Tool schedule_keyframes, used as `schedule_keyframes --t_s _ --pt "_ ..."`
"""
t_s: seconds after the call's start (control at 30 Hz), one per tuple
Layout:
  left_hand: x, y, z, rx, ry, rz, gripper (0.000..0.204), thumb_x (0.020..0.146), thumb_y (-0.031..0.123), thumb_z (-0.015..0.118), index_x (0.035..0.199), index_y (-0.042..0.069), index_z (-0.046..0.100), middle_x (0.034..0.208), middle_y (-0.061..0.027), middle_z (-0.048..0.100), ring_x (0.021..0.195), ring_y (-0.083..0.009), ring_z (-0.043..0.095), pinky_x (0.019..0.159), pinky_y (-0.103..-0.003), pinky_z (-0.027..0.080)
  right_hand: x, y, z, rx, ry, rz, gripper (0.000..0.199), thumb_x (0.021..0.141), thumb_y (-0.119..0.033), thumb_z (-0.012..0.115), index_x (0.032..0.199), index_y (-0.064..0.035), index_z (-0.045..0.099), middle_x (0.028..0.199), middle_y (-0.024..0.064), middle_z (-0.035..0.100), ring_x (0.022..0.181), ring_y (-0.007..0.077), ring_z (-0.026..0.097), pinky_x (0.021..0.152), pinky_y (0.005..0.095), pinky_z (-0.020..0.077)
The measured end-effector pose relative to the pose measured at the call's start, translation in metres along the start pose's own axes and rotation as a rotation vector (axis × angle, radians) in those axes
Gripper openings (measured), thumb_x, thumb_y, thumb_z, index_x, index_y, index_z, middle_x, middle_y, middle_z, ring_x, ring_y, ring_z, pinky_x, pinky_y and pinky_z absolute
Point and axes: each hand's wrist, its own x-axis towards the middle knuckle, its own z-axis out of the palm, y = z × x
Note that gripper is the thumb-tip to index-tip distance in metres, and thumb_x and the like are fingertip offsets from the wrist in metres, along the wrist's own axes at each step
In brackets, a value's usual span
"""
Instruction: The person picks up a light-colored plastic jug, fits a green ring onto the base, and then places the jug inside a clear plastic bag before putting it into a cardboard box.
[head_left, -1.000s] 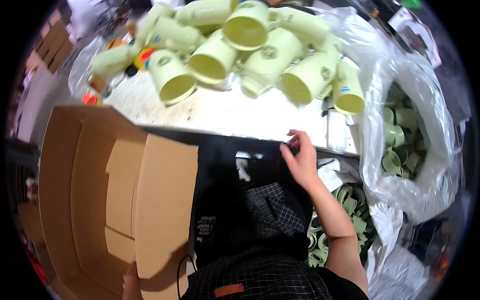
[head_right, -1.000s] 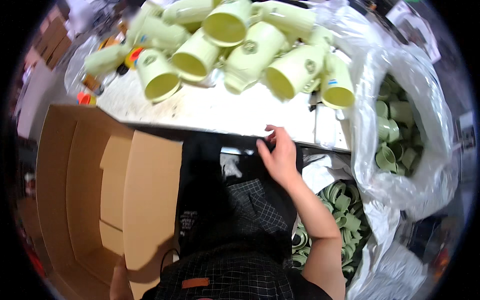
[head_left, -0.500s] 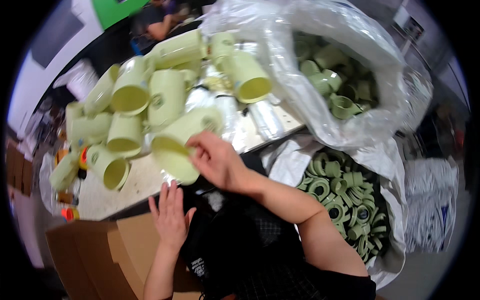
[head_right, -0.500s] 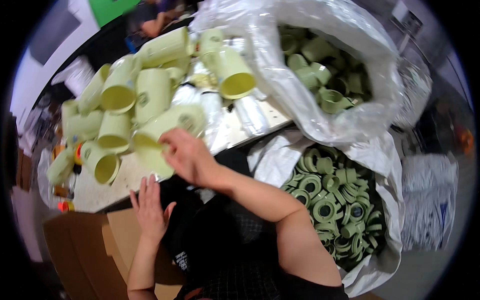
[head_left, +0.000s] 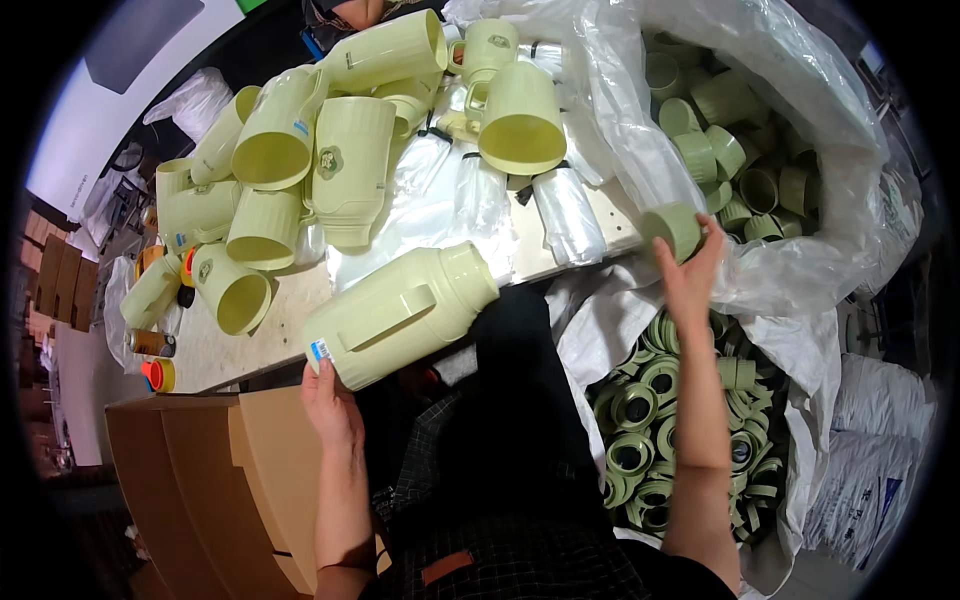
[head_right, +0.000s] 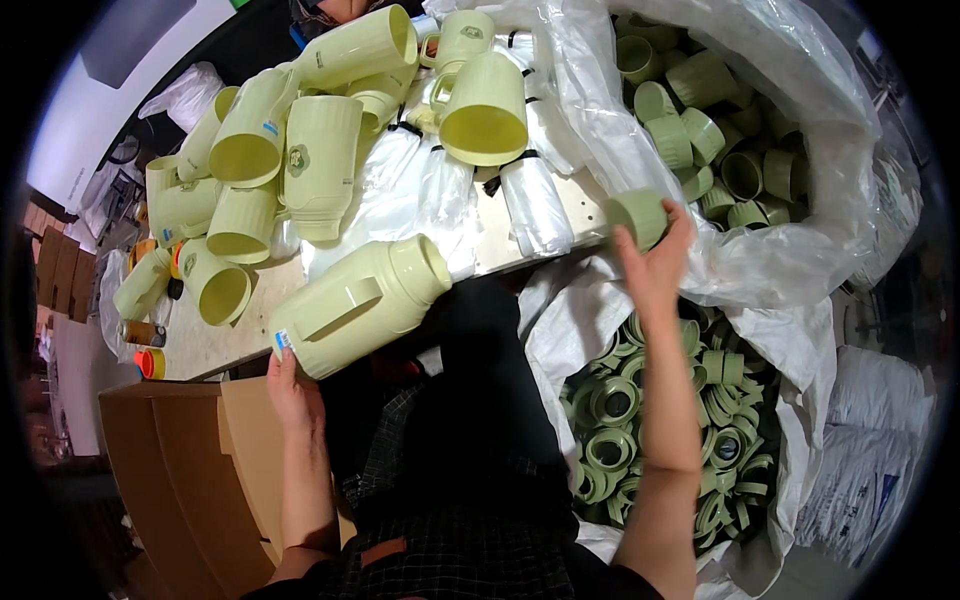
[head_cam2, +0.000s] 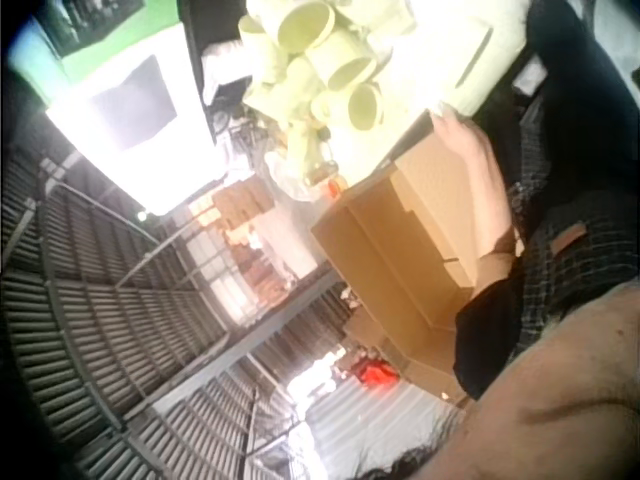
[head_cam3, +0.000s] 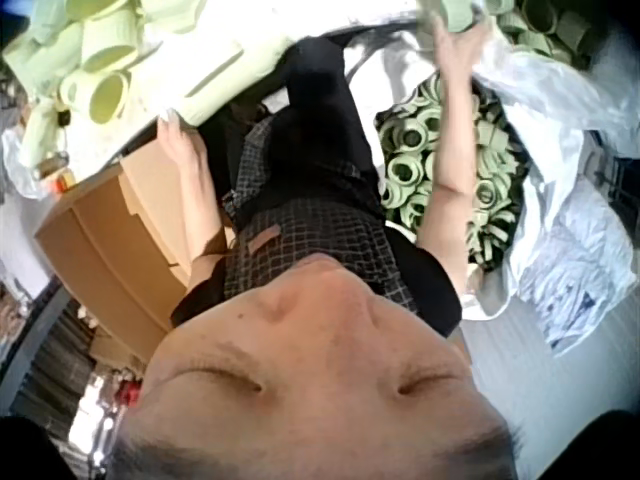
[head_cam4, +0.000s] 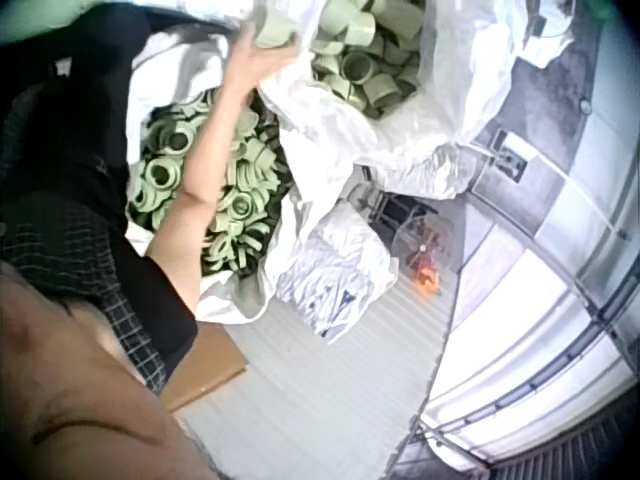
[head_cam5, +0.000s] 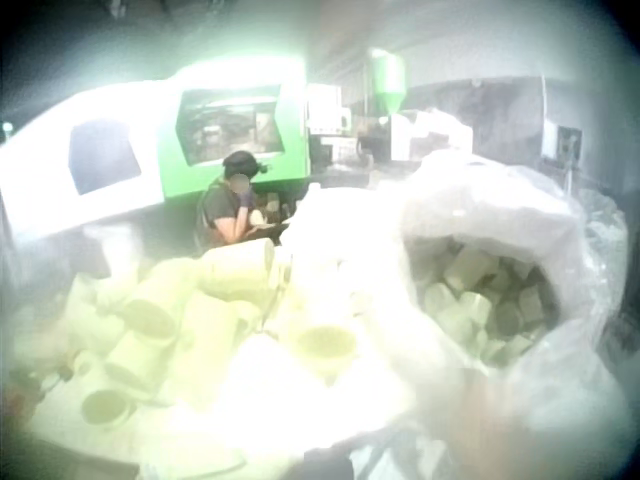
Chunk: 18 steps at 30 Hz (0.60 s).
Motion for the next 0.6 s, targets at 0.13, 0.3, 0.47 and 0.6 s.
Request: schedule_keyframes --t_s 0.13,0.3,0.47,0.6 --pt "-0.019 0.005 0.006 -0.049 -0.019 -0.108 0.029 0.104 0.016 0.05 0.126 -0.001 0.056 0.123 -0.014 0.066 0.113 -0.0228 0.064 0.1 -0.037 0.049 -0.07 -0.102 0.028 1.47 -0.581 1.098 0.059 0.102 -0.052 0.043 0.139 -0.0069 0.049 0.117 0.0108 0.065 0.092 0.022 0.066 0.063 0.0311 0.0564" --pt "-0.034 0.019 0.008 -0.042 -0.079 -0.248 0.029 0.104 0.015 0.049 0.125 -0.003 0.057 0.121 -0.0143 0.067 0.109 -0.0231 0.065 0.099 -0.037 0.05 -0.116 -0.11 0.06 1.096 -0.618 0.476 0.058 0.105 -0.047 0.039 0.143 -0.0034 0.046 0.135 0.0163 0.055 0.121 0.0323 0.055 0.099 0.0384 0.047" --pt "-0.045 0.017 -0.005 -0.083 -0.068 -0.366 0.032 0.101 0.018 0.051 0.126 0.0 0.057 0.123 -0.0124 0.065 0.114 -0.0229 0.062 0.103 -0.039 0.047 -0.092 -0.146 0.008 0.706 -0.481 -0.436 0.056 0.103 -0.043 0.041 0.135 0.0017 0.05 0.128 0.0211 0.056 0.116 0.038 0.054 0.104 0.0452 0.0391" --pt "-0.052 0.037 0.012 0.319 -0.173 0.586 0.036 0.095 0.021 0.056 0.117 -0.008 0.06 0.126 -0.0183 0.062 0.111 -0.0285 0.061 0.101 -0.043 0.047 -0.181 -0.123 0.038 1.246 -0.479 0.896 0.052 0.101 -0.046 0.047 0.133 -0.0046 0.05 0.124 0.0111 0.055 0.118 0.018 0.05 0.104 0.0323 0.0379"
